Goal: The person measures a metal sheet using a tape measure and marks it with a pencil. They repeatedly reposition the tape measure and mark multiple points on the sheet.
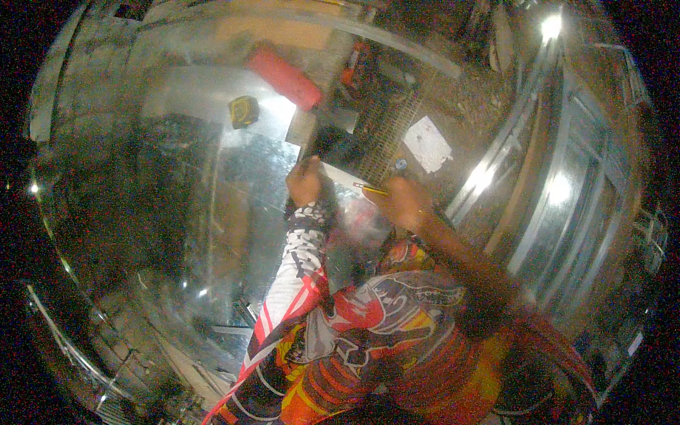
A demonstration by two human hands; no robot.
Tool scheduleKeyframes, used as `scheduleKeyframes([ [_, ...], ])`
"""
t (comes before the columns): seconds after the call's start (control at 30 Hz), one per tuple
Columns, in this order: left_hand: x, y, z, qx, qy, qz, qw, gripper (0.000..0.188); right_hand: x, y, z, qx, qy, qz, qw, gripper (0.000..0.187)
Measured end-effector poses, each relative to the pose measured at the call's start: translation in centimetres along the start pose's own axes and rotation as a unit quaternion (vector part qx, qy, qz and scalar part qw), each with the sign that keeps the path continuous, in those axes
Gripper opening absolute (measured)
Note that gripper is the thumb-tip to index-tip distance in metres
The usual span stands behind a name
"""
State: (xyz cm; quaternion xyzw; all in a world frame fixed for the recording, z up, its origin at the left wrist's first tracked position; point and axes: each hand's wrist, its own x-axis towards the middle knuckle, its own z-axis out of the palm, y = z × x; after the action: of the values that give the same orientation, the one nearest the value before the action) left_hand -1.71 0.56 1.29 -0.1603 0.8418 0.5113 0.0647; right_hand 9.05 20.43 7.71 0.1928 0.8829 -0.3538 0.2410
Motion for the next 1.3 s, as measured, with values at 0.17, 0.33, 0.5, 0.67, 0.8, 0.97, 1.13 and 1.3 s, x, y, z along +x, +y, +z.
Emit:
scheduleKeyframes([
  [0.17, 1.2, 0.0, -0.6, 0.055, -0.020, 0.011, 0.998, 0.027, -0.8, -0.9, -2.6, 0.024, -0.040, -0.015, 0.999, 0.058],
  [0.33, 1.6, 0.4, 0.1, 0.042, 0.008, -0.095, 0.995, 0.024, -2.0, 0.4, -4.0, 0.076, -0.071, -0.018, 0.994, 0.059],
  [0.5, 0.9, 2.3, -0.2, 0.080, 0.021, -0.094, 0.992, 0.021, -4.4, 0.7, -4.0, 0.033, -0.012, 0.003, 0.999, 0.060],
  [0.67, 1.6, -0.6, -0.1, 0.005, 0.006, -0.082, 0.997, 0.015, -6.7, 3.2, -3.4, 0.037, -0.017, 0.060, 0.997, 0.061],
  [0.8, 2.9, -2.6, -1.5, 0.046, -0.006, -0.037, 0.998, 0.017, -6.9, 4.7, -1.3, 0.019, 0.003, 0.050, 0.999, 0.062],
  [0.97, 3.0, -2.6, -1.9, -0.095, -0.001, -0.137, 0.986, 0.016, -6.2, 5.9, 1.2, -0.032, 0.013, 0.073, 0.997, 0.061],
  [1.13, 4.9, -6.7, -3.4, 0.065, -0.043, 0.027, 0.997, 0.016, -5.7, 6.3, 1.8, 0.004, 0.009, 0.083, 0.996, 0.063],
  [1.3, 3.6, -4.2, -2.4, 0.003, -0.023, -0.067, 0.997, 0.015, -5.2, 7.2, 2.4, 0.022, -0.011, 0.102, 0.995, 0.065],
])
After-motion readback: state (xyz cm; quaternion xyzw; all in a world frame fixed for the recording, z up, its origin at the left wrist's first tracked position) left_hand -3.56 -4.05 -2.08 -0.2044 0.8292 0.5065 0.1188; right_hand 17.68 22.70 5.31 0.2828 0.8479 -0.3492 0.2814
